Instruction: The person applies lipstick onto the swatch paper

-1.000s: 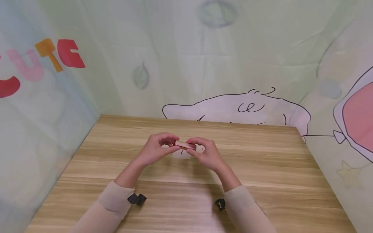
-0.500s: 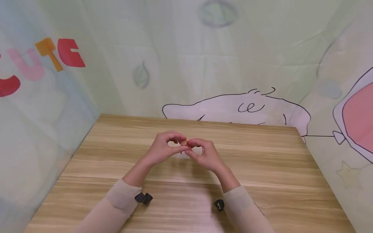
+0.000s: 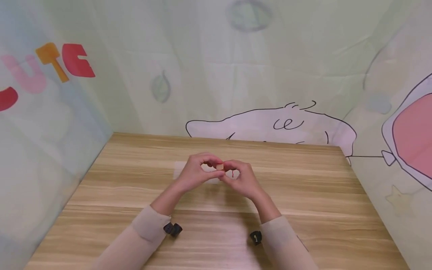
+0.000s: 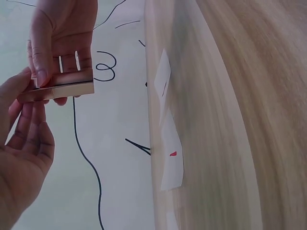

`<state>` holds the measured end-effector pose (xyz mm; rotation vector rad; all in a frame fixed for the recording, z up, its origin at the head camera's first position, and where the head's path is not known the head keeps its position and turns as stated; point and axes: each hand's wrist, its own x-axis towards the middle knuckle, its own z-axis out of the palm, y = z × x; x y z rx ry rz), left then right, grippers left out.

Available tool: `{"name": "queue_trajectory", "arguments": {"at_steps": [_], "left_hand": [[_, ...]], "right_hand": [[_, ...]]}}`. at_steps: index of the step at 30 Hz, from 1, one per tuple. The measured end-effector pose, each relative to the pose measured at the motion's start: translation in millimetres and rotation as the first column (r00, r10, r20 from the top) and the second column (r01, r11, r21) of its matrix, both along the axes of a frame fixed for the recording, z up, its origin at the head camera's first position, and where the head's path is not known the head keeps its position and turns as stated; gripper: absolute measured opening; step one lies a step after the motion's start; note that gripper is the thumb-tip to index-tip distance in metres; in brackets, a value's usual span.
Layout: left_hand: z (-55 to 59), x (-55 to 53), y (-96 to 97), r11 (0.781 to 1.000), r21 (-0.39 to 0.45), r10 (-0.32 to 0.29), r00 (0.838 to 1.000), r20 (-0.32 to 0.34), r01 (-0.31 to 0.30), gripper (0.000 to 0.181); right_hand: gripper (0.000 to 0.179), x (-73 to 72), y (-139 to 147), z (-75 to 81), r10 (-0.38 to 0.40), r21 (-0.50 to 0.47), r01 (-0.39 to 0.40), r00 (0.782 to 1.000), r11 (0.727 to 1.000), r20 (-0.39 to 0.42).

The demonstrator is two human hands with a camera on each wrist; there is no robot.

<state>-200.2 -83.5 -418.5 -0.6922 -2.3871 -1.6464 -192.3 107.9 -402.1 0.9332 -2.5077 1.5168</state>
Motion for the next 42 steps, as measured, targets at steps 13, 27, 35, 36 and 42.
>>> {"name": "queue_trajectory", "arguments": {"at_steps": [13, 27, 35, 36, 42], "left_hand": [[-7.4, -13.2, 26.4, 1.0, -0.022, -0.021, 1.0, -0.008, 0.021, 0.025], [-18.6, -24.6, 50.8, 0.994, -0.073, -0.079, 0.996, 0.039, 0.082, 0.026], [-26.4, -28.1, 63.3, 0.991, -0.089, -0.1, 0.994, 0.052, 0.104, 0.026], [-26.8, -28.2, 64.3, 0.99, -0.094, -0.1, 0.994, 0.052, 0.104, 0.026], [-30.8, -30.1, 71.7, 0.988, -0.105, -0.104, 0.992, 0.077, 0.112, 0.025]], "right_hand": [[0.025, -5.8, 22, -4.4, -0.045, 0.017, 0.045, 0.998, 0.999, 0.039], [0.027, -27.1, 55, -46.7, -0.072, 0.027, 0.071, 0.994, 0.997, 0.08], [0.026, -30.8, 70, -54.8, -0.102, 0.049, 0.101, 0.994, 0.994, 0.032], [0.025, -31.4, 71, -55.3, -0.106, 0.05, 0.104, 0.994, 0.993, 0.034], [0.023, -33.6, 78, -59.8, -0.129, 0.059, 0.126, 0.99, 0.99, 0.049]]}}
